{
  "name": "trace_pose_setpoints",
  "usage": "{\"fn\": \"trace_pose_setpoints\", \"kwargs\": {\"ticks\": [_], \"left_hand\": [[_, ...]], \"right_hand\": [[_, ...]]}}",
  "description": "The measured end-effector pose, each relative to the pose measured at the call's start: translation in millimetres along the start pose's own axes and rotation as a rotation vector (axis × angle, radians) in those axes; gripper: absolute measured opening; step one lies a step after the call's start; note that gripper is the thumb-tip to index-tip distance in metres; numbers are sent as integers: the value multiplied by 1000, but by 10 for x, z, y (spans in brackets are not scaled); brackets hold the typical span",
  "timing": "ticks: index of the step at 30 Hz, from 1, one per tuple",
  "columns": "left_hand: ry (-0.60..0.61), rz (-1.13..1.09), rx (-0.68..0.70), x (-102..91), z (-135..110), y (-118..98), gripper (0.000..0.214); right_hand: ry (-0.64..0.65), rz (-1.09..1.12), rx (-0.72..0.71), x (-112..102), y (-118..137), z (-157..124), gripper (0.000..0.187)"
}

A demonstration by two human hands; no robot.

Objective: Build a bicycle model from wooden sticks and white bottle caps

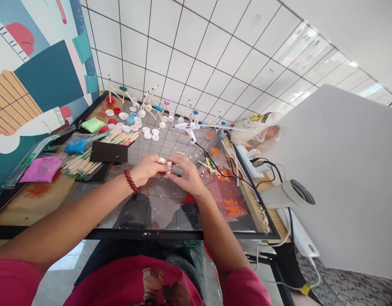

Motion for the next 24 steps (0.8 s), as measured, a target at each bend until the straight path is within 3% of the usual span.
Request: {"fn": "trace_pose_setpoints", "kwargs": {"ticks": [2,6,12,15,17,24], "left_hand": [[18,-14,-7,17,-3,12,32],[27,-39,-31,42,-8,36,27],[-42,-104,-18,-30,18,10,19],[-74,-150,-2,-87,29,-23,18],[-75,-163,20,-95,25,-47,20],[14,-154,13,31,-5,5,29]], "right_hand": [[-16,-17,-10,-19,26,3,41],[-51,-43,4,-20,16,20,39],[-9,-176,107,-138,-45,-60,65],[-43,-273,247,-322,-74,-207,43],[-99,-215,305,-390,-49,-276,26],[-146,36,336,-26,72,-166,16]]}}
Point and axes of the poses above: each hand's wrist, its own z-axis towards the middle knuckle, its own x-axis out of the palm, y = z × x, the point moved 7 cm from there along z, towards the middle knuckle, and after that the axes turned 1 degree about -y, right-handed, at the moved point
